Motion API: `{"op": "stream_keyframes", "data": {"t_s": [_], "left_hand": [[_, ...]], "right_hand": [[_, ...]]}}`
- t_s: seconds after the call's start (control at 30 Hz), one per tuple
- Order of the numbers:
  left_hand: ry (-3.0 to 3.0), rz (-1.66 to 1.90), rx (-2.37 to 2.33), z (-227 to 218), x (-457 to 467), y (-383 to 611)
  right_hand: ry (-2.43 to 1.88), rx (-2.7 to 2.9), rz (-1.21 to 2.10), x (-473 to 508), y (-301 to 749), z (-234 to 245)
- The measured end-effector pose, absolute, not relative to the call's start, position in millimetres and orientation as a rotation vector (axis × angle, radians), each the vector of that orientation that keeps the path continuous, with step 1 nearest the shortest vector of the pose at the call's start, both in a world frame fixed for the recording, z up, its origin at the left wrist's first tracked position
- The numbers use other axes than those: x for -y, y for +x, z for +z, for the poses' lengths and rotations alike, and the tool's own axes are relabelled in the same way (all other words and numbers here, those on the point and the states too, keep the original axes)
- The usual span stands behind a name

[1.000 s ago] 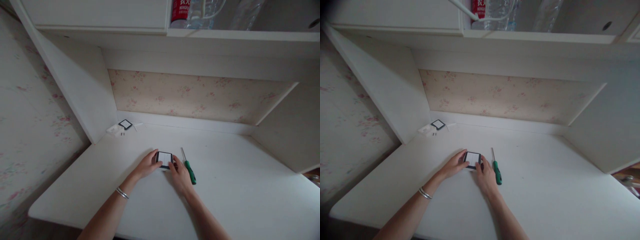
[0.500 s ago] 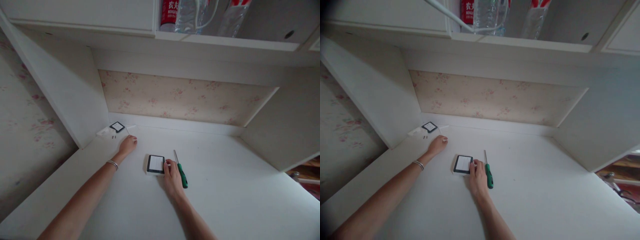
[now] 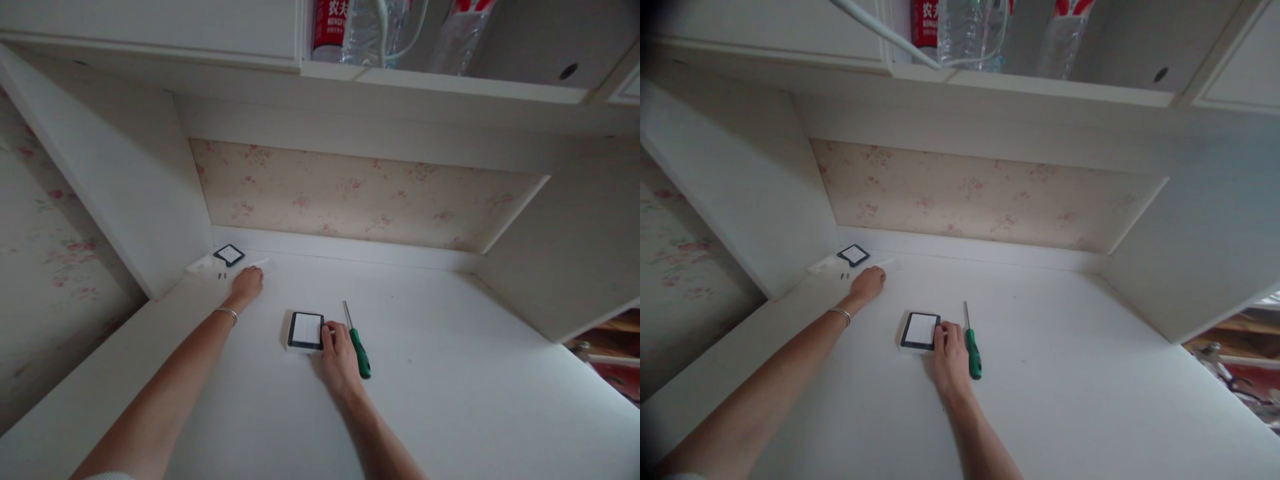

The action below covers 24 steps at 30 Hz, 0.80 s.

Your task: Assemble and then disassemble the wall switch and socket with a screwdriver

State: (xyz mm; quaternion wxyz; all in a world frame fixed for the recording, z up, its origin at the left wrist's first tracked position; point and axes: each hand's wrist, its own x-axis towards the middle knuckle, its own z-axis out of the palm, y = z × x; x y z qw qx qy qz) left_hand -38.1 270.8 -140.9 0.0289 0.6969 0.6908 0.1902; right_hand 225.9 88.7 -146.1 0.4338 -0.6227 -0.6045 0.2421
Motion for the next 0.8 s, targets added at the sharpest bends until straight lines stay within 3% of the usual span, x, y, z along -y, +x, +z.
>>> {"op": "stream_keyframes", "data": {"t_s": [0.33, 0.47, 0.57, 0.8], "left_hand": [[1.812, 1.168, -2.098, -122.4, -195.3, -14.6], [1.455, 1.433, -1.640, -110.0, -158.8, 3.2], [1.281, 1.461, -1.358, -102.9, -133.0, 20.4], [1.291, 1.333, -1.254, -102.2, -104.0, 46.0]], "right_hand": [[-1.477, 1.504, 0.600, -87.8, 225.5, -149.0], [-1.449, 1.482, 0.572, -86.4, 225.5, -147.8], [-1.424, 1.466, 0.566, -84.3, 226.9, -142.9], [-1.281, 1.368, 0.777, -77.0, 226.8, -129.3]]}}
